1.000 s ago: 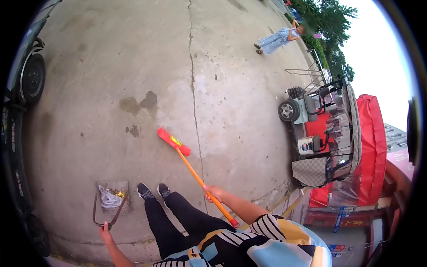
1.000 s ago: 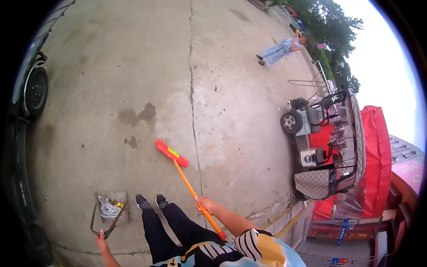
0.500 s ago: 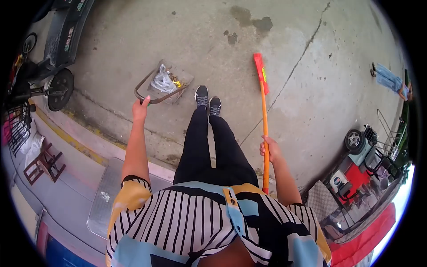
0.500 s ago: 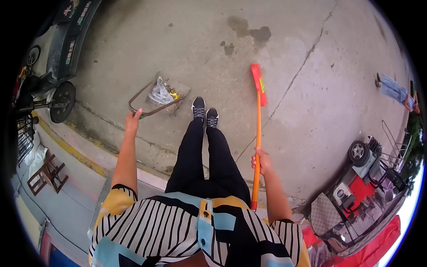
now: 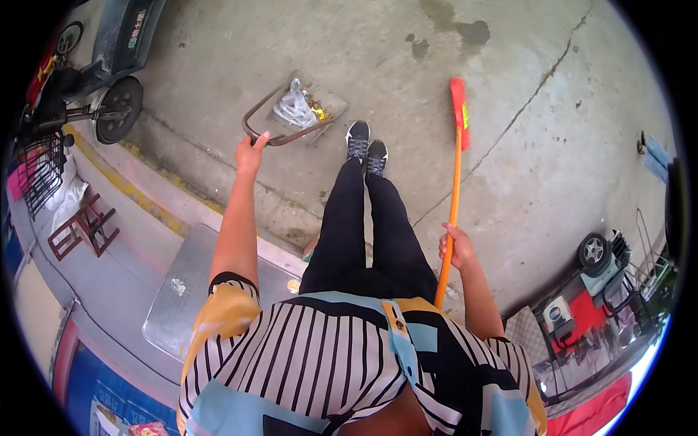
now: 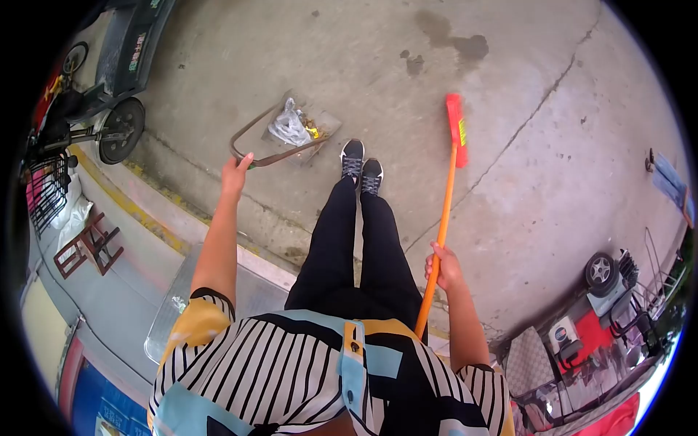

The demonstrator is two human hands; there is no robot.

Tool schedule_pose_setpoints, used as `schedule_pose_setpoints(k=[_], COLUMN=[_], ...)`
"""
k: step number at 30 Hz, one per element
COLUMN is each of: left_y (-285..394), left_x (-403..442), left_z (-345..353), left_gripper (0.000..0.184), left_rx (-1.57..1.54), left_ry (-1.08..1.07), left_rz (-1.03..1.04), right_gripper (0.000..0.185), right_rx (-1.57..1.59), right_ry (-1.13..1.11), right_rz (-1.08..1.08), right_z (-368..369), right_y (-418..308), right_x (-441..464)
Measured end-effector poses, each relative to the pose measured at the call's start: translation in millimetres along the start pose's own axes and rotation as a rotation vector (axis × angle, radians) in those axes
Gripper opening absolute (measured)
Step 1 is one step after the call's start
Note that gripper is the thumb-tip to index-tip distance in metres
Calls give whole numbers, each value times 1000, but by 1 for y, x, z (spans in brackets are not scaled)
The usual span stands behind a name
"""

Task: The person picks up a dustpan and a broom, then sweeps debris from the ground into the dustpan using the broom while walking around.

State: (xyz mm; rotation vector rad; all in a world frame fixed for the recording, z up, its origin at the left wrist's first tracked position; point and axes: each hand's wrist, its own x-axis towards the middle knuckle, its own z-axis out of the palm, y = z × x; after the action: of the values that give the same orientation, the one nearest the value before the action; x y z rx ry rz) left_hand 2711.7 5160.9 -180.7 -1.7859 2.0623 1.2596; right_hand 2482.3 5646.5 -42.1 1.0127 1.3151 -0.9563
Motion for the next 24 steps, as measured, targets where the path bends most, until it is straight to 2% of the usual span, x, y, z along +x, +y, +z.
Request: schedule_pose_setpoints(k=[5,24], left_y=[9,17], left_x=[-5,-8], left_z=[1,-8], left_gripper=[42,37], left_rx=[-156,-164], left_ry=[-8,-80], left_rz=[-28,-67], right_gripper=[24,23], right_rx=[-2,-22], right_ry=[-7,-2], right_rz=[10,51], right_z=[-2,2], right_y=[-4,-13], right_x=[3,-2])
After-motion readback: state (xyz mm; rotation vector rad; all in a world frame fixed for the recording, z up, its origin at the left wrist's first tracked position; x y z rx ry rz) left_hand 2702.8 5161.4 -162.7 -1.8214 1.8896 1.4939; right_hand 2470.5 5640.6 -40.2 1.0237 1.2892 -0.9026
